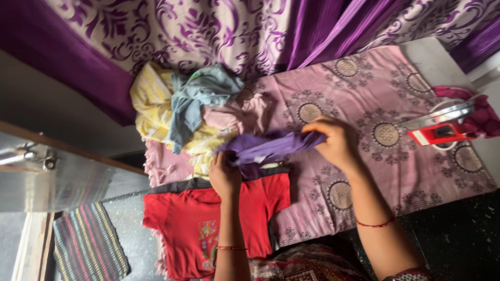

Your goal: The person irons several t-shirts on a bed. They smooth each shirt, use a red iron to press the fabric, and then fold the shirts into a neat stack.

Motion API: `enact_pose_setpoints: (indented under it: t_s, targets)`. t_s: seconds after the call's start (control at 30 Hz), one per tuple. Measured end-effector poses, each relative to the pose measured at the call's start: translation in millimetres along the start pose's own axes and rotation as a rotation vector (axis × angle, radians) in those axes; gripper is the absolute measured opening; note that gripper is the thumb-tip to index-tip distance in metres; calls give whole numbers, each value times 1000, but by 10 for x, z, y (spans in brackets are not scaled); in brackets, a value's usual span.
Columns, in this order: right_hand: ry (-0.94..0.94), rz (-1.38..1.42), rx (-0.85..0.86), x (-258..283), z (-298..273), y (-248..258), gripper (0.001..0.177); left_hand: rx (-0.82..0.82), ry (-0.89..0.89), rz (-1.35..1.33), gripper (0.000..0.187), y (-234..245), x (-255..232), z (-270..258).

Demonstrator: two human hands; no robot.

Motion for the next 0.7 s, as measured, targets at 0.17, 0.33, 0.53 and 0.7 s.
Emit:
enact_pose_setpoints:
  t_s: [0.17, 0.33, 0.53, 0.7]
  targets:
    - [-34, -42, -113, -968, 79, 361, 31, -13, -176, 49, 27, -511, -409, 416]
    - [-12, -215, -148, -1961, 490, 514, 33, -35, -268, 56, 30, -1271, -1026, 978]
    - [64, -91, -315, -2619, 916, 962, 40, -198, -412, 18, 31, -1776, -1720, 1228]
    - [133, -240, -229, -2932, 654, 1150, 40, -195, -494, 95, 25, -1975, -1648, 724]
Point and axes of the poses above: each hand's wrist, its own z-axis towards the middle knuckle, its own y-axis out of the back of the hand, x = y × z, the point moved 3 cm from there along z, towards the middle knuckle, and after that the axes turned 14 degrees about -z, right-handed, at the moved point
